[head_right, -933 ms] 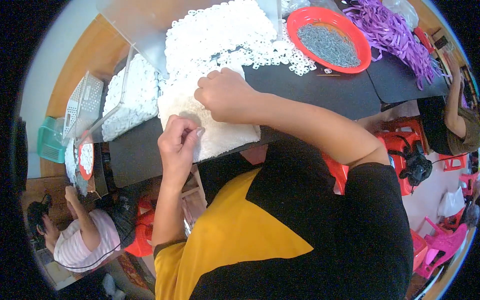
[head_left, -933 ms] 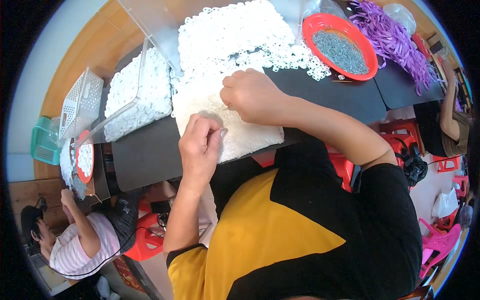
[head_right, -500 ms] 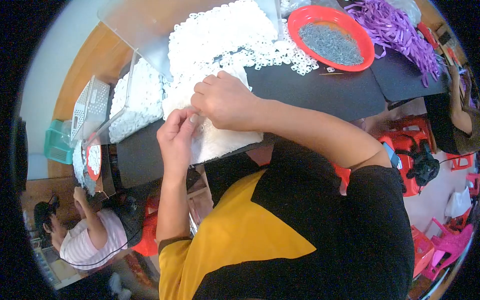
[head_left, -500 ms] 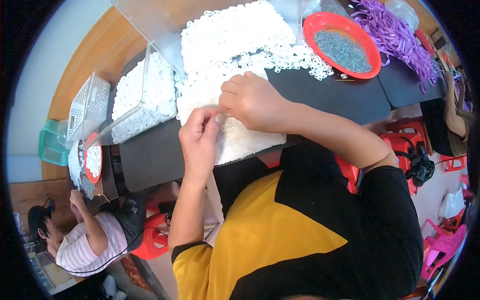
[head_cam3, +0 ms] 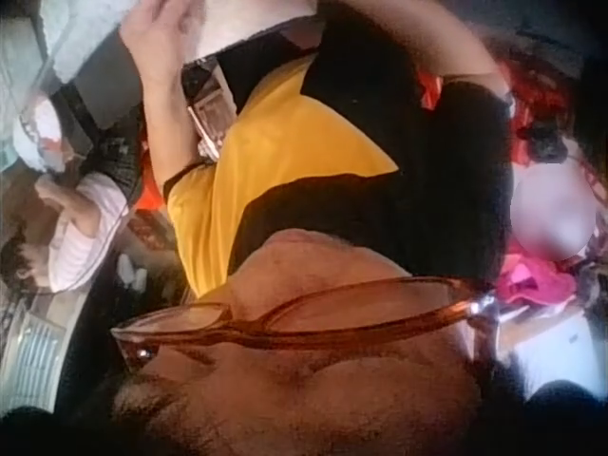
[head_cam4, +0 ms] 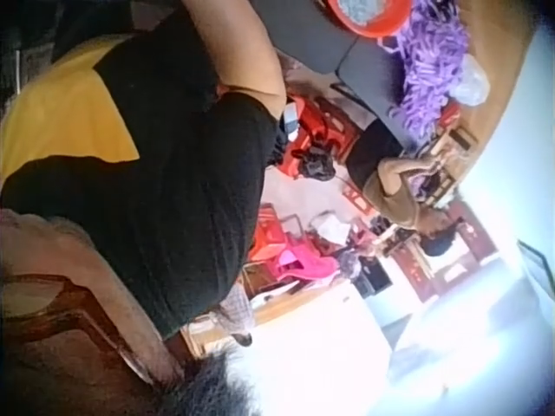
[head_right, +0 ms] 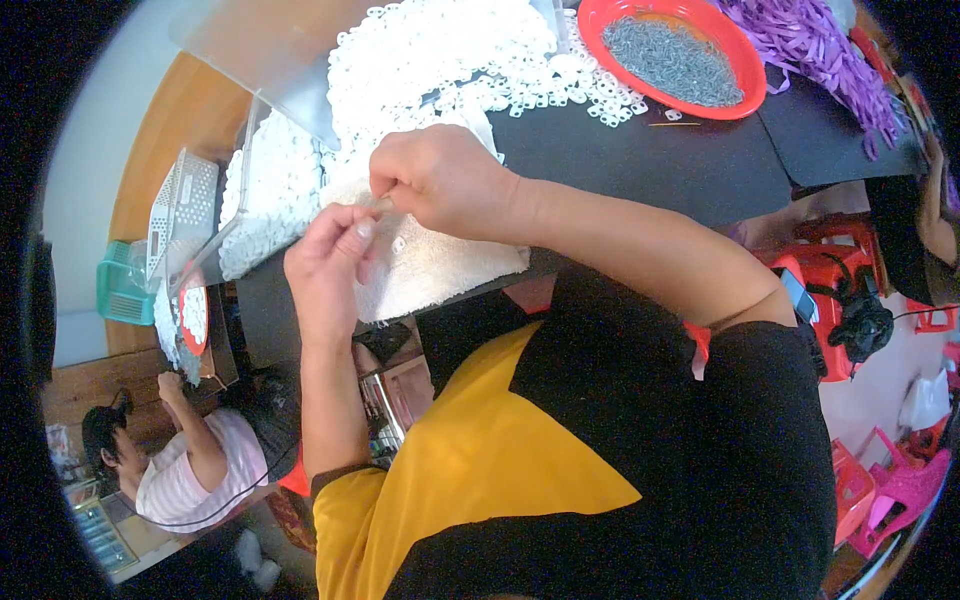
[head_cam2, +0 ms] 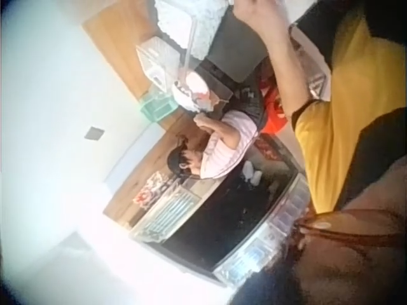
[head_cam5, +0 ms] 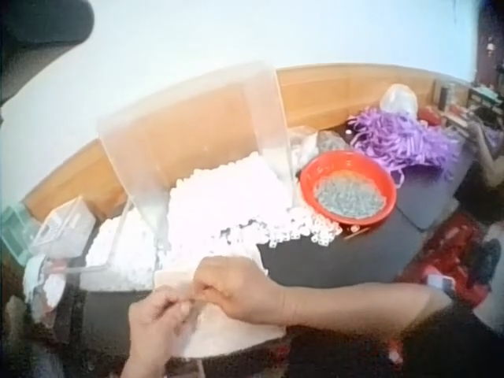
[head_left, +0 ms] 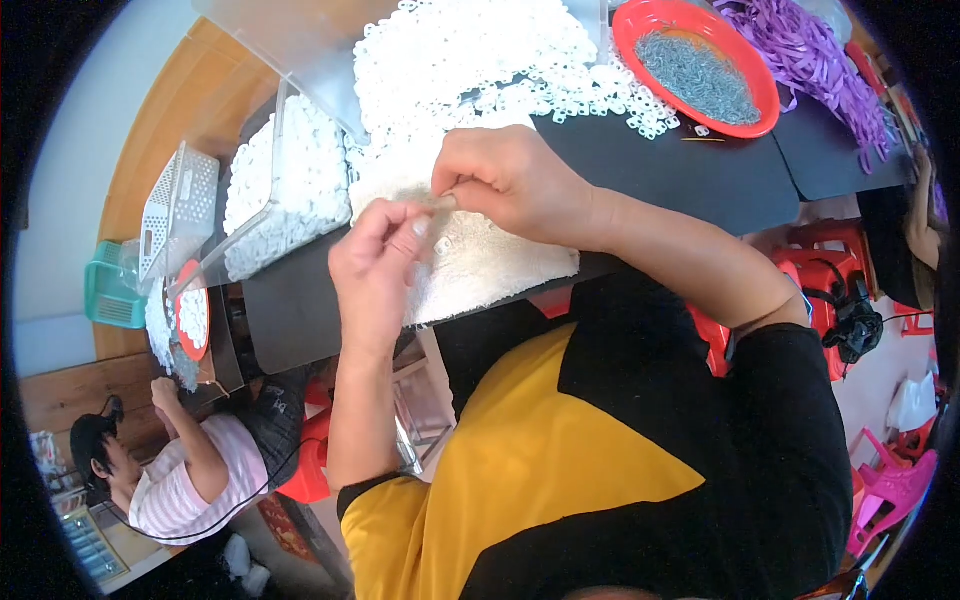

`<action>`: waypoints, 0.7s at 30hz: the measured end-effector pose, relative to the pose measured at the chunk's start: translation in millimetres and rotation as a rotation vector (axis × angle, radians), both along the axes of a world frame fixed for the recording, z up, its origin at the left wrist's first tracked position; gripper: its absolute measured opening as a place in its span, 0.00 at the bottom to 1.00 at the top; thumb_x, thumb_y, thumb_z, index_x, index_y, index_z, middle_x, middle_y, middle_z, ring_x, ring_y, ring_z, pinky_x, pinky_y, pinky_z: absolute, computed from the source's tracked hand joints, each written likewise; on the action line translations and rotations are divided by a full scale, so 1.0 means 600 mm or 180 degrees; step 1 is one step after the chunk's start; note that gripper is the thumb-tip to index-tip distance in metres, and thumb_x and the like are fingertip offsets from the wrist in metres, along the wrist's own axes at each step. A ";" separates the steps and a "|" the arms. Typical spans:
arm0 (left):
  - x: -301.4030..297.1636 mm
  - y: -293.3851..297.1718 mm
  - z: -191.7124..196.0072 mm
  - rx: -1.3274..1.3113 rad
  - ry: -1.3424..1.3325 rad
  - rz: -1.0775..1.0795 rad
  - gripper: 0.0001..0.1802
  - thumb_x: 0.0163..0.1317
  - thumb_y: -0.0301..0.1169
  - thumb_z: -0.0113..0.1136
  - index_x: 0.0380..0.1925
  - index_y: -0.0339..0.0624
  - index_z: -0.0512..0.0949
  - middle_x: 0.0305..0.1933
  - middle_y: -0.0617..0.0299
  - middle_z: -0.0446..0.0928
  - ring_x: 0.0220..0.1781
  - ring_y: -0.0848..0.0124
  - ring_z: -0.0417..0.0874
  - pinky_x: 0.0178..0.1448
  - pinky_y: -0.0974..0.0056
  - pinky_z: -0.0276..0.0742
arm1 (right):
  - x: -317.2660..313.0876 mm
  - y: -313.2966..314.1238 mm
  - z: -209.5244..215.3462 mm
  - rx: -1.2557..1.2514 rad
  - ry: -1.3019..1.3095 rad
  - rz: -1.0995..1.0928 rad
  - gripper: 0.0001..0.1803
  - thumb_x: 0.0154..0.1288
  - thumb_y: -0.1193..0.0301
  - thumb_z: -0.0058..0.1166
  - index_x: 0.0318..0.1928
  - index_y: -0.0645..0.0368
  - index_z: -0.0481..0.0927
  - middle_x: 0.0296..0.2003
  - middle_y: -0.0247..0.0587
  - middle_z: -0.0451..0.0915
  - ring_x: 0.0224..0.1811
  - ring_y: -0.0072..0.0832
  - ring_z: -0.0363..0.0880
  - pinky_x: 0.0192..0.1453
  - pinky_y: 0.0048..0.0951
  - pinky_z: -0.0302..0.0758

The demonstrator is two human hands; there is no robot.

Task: Assemble small plastic clips by inserting metal rings into them at a manufacturing workbench.

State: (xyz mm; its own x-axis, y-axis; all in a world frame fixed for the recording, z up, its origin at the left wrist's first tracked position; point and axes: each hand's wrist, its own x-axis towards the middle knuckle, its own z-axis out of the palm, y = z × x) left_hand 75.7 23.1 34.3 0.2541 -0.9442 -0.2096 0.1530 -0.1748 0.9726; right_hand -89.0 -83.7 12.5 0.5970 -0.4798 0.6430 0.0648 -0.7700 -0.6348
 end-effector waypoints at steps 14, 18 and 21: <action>-0.003 0.014 -0.037 -0.0652 -0.1391 0.0025 0.02 0.61 0.21 0.60 0.33 0.33 0.77 0.27 0.61 0.76 0.25 0.72 0.76 0.29 0.71 0.69 | -0.003 0.006 0.011 0.0758 0.0202 -0.0084 0.06 0.60 0.75 0.56 0.36 0.64 0.77 0.27 0.38 0.78 0.29 0.22 0.76 0.35 0.24 0.72; -0.017 -0.010 -0.021 -0.0483 0.0349 0.0277 0.04 0.64 0.22 0.57 0.34 0.30 0.77 0.26 0.61 0.77 0.22 0.77 0.73 0.26 0.74 0.65 | -0.002 0.011 0.016 0.1027 0.0193 0.0041 0.06 0.60 0.75 0.56 0.37 0.65 0.77 0.27 0.37 0.78 0.30 0.22 0.75 0.36 0.24 0.72; -0.029 -0.018 -0.015 -0.0599 0.0801 0.0217 0.05 0.64 0.23 0.57 0.37 0.30 0.77 0.26 0.59 0.76 0.21 0.76 0.73 0.23 0.74 0.65 | -0.004 0.019 0.024 0.1233 0.0153 0.0081 0.06 0.61 0.75 0.55 0.38 0.64 0.76 0.28 0.36 0.78 0.30 0.20 0.75 0.36 0.23 0.71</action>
